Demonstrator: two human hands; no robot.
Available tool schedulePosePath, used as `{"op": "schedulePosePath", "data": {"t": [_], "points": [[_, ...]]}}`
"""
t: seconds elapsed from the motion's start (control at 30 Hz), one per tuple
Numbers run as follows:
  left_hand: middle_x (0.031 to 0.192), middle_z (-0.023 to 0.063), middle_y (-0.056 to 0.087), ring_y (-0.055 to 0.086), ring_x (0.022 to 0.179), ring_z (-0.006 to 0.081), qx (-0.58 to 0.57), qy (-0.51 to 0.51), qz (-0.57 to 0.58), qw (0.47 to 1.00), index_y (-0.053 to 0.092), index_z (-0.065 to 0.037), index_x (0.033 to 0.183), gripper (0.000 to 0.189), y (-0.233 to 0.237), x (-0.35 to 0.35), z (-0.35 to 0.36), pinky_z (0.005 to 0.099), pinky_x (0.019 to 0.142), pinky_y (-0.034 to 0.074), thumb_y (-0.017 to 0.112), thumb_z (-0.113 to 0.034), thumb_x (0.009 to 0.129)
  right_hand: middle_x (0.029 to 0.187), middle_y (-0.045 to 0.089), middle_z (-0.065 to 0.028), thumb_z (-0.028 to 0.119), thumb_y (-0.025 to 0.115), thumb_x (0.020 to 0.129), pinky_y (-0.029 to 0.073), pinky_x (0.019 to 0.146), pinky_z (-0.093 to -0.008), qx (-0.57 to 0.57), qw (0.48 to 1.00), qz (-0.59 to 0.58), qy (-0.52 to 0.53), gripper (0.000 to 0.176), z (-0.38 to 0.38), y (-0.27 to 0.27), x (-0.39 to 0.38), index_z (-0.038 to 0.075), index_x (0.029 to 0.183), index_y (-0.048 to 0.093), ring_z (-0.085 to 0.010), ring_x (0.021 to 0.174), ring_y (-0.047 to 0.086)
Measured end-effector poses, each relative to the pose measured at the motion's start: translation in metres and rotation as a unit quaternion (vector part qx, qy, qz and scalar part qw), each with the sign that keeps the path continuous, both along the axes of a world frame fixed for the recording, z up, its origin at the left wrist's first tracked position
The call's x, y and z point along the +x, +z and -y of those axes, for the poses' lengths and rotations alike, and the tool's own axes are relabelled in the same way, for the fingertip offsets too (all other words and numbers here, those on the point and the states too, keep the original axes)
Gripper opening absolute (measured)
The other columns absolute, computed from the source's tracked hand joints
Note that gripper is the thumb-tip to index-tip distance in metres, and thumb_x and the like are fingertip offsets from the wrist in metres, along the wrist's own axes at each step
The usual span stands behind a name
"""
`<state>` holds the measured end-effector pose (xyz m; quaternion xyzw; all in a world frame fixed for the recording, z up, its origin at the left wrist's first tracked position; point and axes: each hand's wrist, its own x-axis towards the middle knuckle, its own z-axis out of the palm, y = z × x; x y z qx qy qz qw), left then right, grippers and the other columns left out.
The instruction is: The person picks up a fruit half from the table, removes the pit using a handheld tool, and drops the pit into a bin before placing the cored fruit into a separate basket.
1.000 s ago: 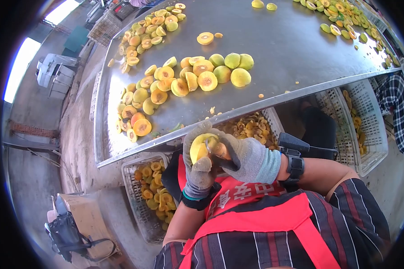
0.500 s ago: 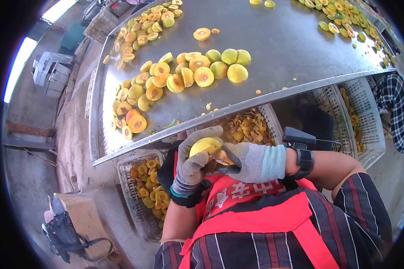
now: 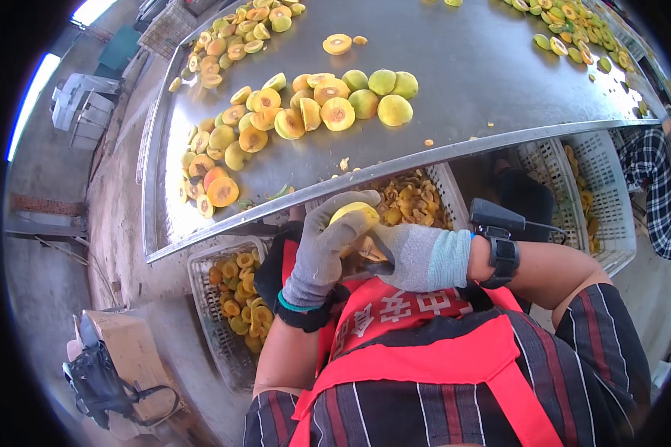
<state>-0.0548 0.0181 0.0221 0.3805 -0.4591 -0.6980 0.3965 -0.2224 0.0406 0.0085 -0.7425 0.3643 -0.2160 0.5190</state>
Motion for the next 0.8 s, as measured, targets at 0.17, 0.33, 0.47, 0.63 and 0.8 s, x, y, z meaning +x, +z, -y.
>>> {"op": "schedulePosePath", "data": {"t": [0.17,0.33,0.47,0.63,0.8], "points": [[0.108,0.0105,0.060,0.060,0.092,0.0185,0.075,-0.086,-0.009,0.993,0.058,0.004,0.111,0.035,-0.018,0.011,0.015,0.0288,0.081,0.049,0.053,-0.017,0.084,0.068,0.059,-0.0063,0.025,0.057,0.087,0.045,0.046,-0.0252,-0.001,0.998,-0.001,0.058,0.023,0.014,0.007,-0.004,0.005,0.099,0.053,-0.0114,0.051,0.057],[0.109,0.0101,0.060,0.058,0.098,0.0190,0.069,-0.119,-0.070,0.988,0.056,0.004,0.114,0.038,-0.017,0.010,0.012,0.0308,0.083,0.048,0.053,-0.022,0.086,0.059,0.050,0.0001,0.031,0.061,0.087,0.034,0.037,-0.0207,0.460,0.879,0.121,0.042,0.025,0.012,0.012,-0.010,0.007,0.091,0.058,-0.0068,0.042,0.045],[0.112,0.0104,0.058,0.058,0.098,0.0193,0.059,-0.062,-0.143,0.986,0.053,0.003,0.118,0.043,-0.031,-0.001,0.008,0.0323,0.084,0.048,0.052,-0.026,0.087,0.057,0.046,0.0016,0.027,0.059,0.088,0.031,0.036,-0.0202,0.564,0.791,0.234,0.035,0.021,0.009,0.009,-0.013,0.006,0.088,0.056,-0.0064,0.042,0.042],[0.104,0.0154,0.060,0.060,0.086,0.0191,-0.045,0.094,-0.126,0.987,0.047,0.002,0.122,0.050,-0.030,-0.009,0.010,0.0304,0.071,0.051,0.046,-0.036,0.091,0.055,0.043,0.0021,0.022,0.056,0.090,0.031,0.035,-0.0190,0.610,0.668,0.422,0.059,0.019,0.001,0.006,-0.008,0.005,0.081,0.053,-0.0052,0.040,0.040],[0.090,0.0208,0.063,0.053,0.047,0.0173,-0.058,0.219,-0.109,0.968,0.045,0.003,0.125,0.060,-0.024,0.076,0.000,0.0257,0.041,0.043,0.044,-0.047,0.090,0.054,0.046,-0.0005,0.022,0.057,0.088,0.029,0.033,-0.0196,0.531,0.779,0.332,-0.039,0.020,-0.002,-0.004,-0.026,0.004,0.083,0.053,-0.0069,0.037,0.041]]}}
